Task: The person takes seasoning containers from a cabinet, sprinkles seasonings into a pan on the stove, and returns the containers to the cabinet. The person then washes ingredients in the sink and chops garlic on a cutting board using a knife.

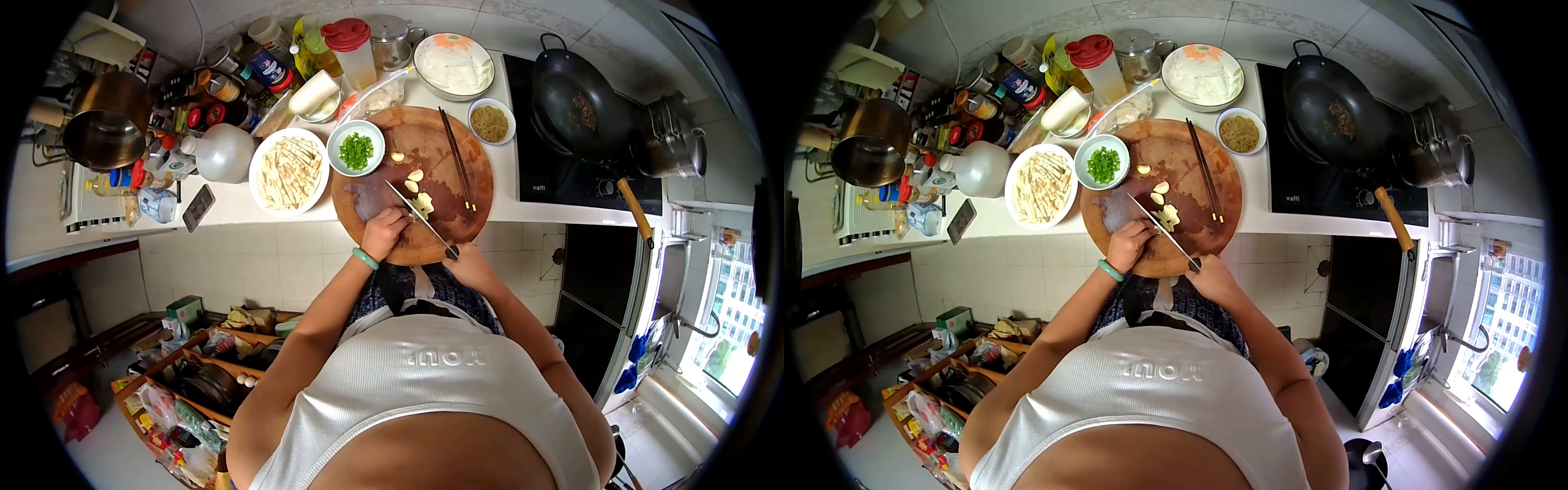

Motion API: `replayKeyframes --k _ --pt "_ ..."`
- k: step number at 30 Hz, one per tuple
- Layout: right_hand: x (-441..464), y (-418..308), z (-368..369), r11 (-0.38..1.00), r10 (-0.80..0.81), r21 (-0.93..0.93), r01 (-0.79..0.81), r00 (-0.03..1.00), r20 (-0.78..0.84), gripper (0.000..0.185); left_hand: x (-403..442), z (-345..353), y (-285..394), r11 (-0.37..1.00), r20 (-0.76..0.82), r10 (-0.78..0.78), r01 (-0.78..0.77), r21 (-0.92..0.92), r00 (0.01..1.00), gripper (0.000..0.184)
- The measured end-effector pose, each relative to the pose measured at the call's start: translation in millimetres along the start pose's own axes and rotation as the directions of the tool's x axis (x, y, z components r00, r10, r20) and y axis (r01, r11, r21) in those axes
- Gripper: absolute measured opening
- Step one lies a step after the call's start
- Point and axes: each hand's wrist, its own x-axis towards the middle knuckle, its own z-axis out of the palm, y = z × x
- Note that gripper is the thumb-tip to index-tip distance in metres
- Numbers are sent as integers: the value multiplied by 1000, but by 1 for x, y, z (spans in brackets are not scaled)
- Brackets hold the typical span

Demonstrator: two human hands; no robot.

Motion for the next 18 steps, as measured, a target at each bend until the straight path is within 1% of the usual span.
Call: replayKeyframes --k 1,3,5,9,11,12,14,17,18 --pt "0 3 0 1000 -12 6 11 1000 5 23 -1 1 -1 1000 -1 -2 2 1 1000 19" --pt "0 9 2 1000 -23 13 23 1000 10 24 -1 0 -1 997 17 58 -59 55 998 21" --pt "0 13 2 999 25 -28 -24 999 36 25 -1 0 -3 996 20 67 -68 52 998 21" --pt "-2 7 -4 998 12 -64 -7 997 70 24 -2 2 -4 995 11 81 -81 50 997 21" --pt "1 1 -6 995 46 -91 -39 996 75 24 -3 4 -6 996 -5 77 -77 38 997 20" --pt "5 -1 -5 995 47 -92 -40 996 72 24 -2 5 -6 997 -20 75 -74 26 997 20" --pt "11 -4 1 1000 -6 20 5 1000 17 23 -3 3 -5 998 -11 66 -66 2 998 20" --pt "15 -2 2 999 -18 -29 19 999 27 23 -5 1 -5 999 16 33 -33 -10 999 20" --pt "11 -1 2 999 -9 -41 9 1000 -2 21 -4 1 -5 1000 25 21 -20 -18 999 21"
